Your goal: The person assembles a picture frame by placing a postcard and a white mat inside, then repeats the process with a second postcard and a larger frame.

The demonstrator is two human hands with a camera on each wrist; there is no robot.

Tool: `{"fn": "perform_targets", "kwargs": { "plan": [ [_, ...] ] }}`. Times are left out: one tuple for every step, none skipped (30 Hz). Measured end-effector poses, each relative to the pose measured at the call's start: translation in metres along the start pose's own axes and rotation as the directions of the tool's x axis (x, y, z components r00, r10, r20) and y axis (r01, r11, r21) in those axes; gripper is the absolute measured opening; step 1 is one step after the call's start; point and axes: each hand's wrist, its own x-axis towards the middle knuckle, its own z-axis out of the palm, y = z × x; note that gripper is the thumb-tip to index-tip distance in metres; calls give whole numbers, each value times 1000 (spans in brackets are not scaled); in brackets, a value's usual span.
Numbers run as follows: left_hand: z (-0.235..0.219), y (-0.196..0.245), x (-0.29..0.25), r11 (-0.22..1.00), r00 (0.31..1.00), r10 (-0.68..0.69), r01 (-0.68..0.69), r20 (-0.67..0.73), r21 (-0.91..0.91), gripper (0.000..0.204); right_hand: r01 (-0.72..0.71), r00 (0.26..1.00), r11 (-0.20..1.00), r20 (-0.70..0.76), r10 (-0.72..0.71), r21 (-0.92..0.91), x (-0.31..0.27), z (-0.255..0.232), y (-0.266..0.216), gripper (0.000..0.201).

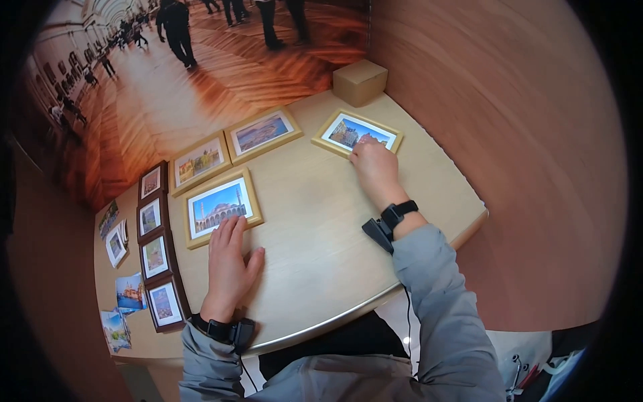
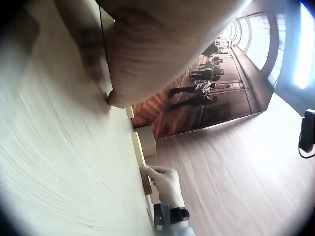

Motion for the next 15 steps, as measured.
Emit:
{"fn": "perform_targets", "kwargs": {
  "plan": [
    [0,0,-1,1000,1000,7,-7,5,-7,66,-1,999,1000,-50,1,18,5,8,-5,15],
    [-2,2,-2,1000,1000,-1,1,-1,-8,66,0,995,999,-102,4,39,11,15,-8,14],
    [-4,5,-2,1000,1000,17,-17,-11,-10,64,10,995,999,-104,-6,40,16,22,-7,14],
    [-6,7,-1,999,999,37,-37,-20,-10,62,49,991,990,-127,-33,129,21,24,-9,15],
    [-7,6,0,999,999,32,-32,-23,-7,62,86,987,972,-151,-53,217,23,25,-8,16],
    [-9,4,0,993,999,36,-39,-35,-110,59,88,988,972,-147,-57,219,21,23,-3,16],
    [-9,3,1,976,998,35,-44,-48,-214,56,37,990,960,-144,3,278,15,1,-10,18],
    [-8,3,1,964,995,28,-53,-98,-260,50,-8,989,943,-138,57,332,10,-16,-13,21],
    [-9,3,2,962,994,11,-40,-107,-269,50,6,991,946,-131,39,325,7,-25,-11,21],
    [-10,3,1,965,992,4,-36,-123,-259,48,-54,996,957,-53,72,284,2,-33,-8,24],
    [-9,3,1,968,991,-1,-34,-137,-247,47,-112,994,965,22,110,239,-2,-37,-2,27],
    [-6,2,0,967,990,-13,-23,-140,-255,47,-104,995,967,29,100,231,-5,-36,5,27],
    [-4,2,0,965,990,-8,-28,-138,-260,46,-75,994,960,92,52,270,-8,-34,10,26],
    [-3,1,-1,964,991,1,-36,-132,-262,45,-53,988,949,153,5,312,-9,-31,12,26],
    [-2,1,-1,965,992,-2,-31,-127,-261,45,-56,987,948,158,6,314,-10,-27,14,26]
  ]
}}
